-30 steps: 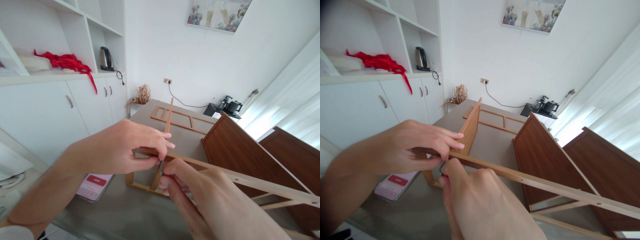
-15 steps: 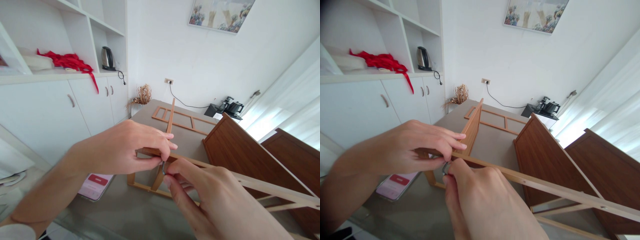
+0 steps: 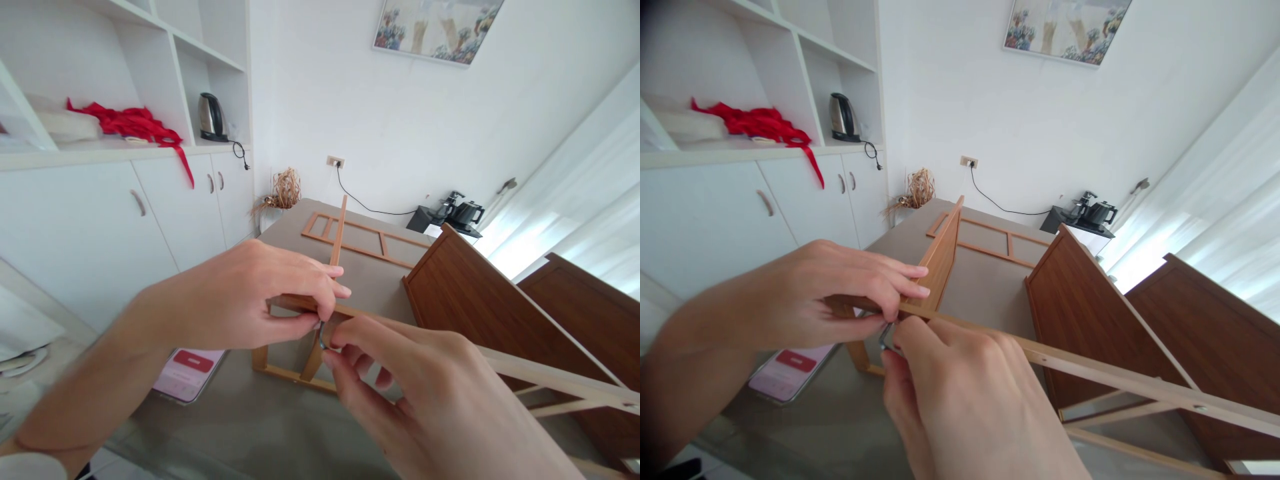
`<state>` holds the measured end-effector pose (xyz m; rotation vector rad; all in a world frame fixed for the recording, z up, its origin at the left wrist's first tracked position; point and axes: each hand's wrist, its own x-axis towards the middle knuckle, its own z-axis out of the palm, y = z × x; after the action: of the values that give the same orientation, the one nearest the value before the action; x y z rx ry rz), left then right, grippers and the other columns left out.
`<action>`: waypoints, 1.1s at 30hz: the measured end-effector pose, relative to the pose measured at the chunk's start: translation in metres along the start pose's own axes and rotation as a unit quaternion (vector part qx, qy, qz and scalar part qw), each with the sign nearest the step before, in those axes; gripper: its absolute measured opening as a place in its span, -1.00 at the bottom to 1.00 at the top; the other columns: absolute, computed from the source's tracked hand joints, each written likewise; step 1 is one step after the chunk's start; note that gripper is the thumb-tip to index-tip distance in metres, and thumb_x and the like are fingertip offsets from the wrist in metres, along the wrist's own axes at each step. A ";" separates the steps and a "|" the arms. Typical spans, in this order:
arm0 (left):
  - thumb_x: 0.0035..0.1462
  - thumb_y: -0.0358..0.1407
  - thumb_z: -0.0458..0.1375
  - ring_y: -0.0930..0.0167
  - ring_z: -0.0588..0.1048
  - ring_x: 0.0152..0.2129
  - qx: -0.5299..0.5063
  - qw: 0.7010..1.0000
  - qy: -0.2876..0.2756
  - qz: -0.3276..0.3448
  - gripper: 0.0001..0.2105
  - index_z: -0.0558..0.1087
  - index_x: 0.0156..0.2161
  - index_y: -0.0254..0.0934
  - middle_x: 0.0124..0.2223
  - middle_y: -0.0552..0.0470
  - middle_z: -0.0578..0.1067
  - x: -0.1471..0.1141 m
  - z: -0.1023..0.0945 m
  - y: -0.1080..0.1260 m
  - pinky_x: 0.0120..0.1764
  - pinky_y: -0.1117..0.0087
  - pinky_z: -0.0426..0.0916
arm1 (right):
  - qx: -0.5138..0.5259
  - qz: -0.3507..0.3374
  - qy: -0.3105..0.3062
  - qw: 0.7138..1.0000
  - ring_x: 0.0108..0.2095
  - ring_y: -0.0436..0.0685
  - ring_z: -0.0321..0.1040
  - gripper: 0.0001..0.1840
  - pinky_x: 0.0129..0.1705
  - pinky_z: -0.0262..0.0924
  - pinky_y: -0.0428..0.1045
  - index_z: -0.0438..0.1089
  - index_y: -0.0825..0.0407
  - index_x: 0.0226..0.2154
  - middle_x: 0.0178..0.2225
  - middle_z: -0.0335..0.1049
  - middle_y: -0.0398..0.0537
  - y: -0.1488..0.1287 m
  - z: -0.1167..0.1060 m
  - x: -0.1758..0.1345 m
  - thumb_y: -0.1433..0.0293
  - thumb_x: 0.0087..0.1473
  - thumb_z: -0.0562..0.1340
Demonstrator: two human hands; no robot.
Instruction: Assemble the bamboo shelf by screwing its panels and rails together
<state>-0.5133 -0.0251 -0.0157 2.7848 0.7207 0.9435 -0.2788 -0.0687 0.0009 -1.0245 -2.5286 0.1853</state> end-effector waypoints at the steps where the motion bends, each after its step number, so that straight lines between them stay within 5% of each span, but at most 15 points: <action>1: 0.17 -0.44 0.21 0.31 0.46 0.12 0.002 1.000 -0.001 0.000 -0.86 0.45 -0.18 -0.15 0.02 0.10 0.59 0.000 0.000 0.000 0.13 0.39 0.42 | -0.005 0.000 0.010 1.000 -0.60 -0.08 0.24 -0.87 -0.57 0.03 -0.18 0.34 -0.04 -0.37 -0.51 0.38 -0.23 -0.001 0.001 0.000 0.49 0.18 0.15; 7: 0.17 -0.48 0.20 0.32 0.45 0.14 -0.011 1.000 -0.018 -0.017 -0.85 0.45 -0.20 -0.17 0.06 0.10 0.57 0.000 -0.001 0.000 0.13 0.40 0.40 | 0.015 -0.064 -0.021 0.998 -0.58 -0.08 0.22 -0.78 -0.51 0.08 -0.18 0.35 -0.10 -0.24 -0.51 0.34 -0.27 -0.005 0.002 0.003 0.53 0.23 0.08; 12: 0.17 -0.47 0.20 0.32 0.44 0.15 -0.012 0.999 -0.024 -0.017 -0.84 0.45 -0.19 -0.15 0.07 0.11 0.57 0.000 -0.002 0.000 0.14 0.41 0.39 | 0.037 -0.051 -0.031 0.998 -0.50 -0.08 0.25 -0.81 -0.45 0.09 -0.19 0.31 -0.12 -0.23 -0.41 0.38 -0.26 -0.002 0.005 0.005 0.52 0.25 0.11; 19: 0.19 -0.38 0.22 0.36 0.48 0.11 -0.008 0.998 -0.029 -0.056 -0.71 0.41 0.01 -0.07 0.07 0.16 0.56 -0.002 -0.003 -0.001 0.04 0.50 0.44 | 0.050 -0.037 -0.010 0.998 -0.52 -0.10 0.21 -0.87 -0.43 0.07 -0.18 0.26 -0.12 -0.31 -0.44 0.34 -0.32 0.003 0.012 0.004 0.44 0.25 0.18; 33: 0.22 -0.34 0.20 0.35 0.46 0.13 -0.003 0.996 -0.039 -0.080 -0.73 0.46 0.03 -0.11 0.03 0.11 0.59 -0.001 -0.003 0.001 0.05 0.46 0.44 | 0.006 -0.069 0.069 0.995 -0.61 -0.12 0.01 -0.81 -0.57 -0.08 -0.16 0.21 -0.05 -0.39 -0.53 0.21 -0.32 -0.001 0.015 0.009 0.47 0.21 0.21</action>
<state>-0.5155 -0.0266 -0.0134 2.6937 0.9115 0.8004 -0.2915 -0.0626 -0.0099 -0.8261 -2.4586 0.0867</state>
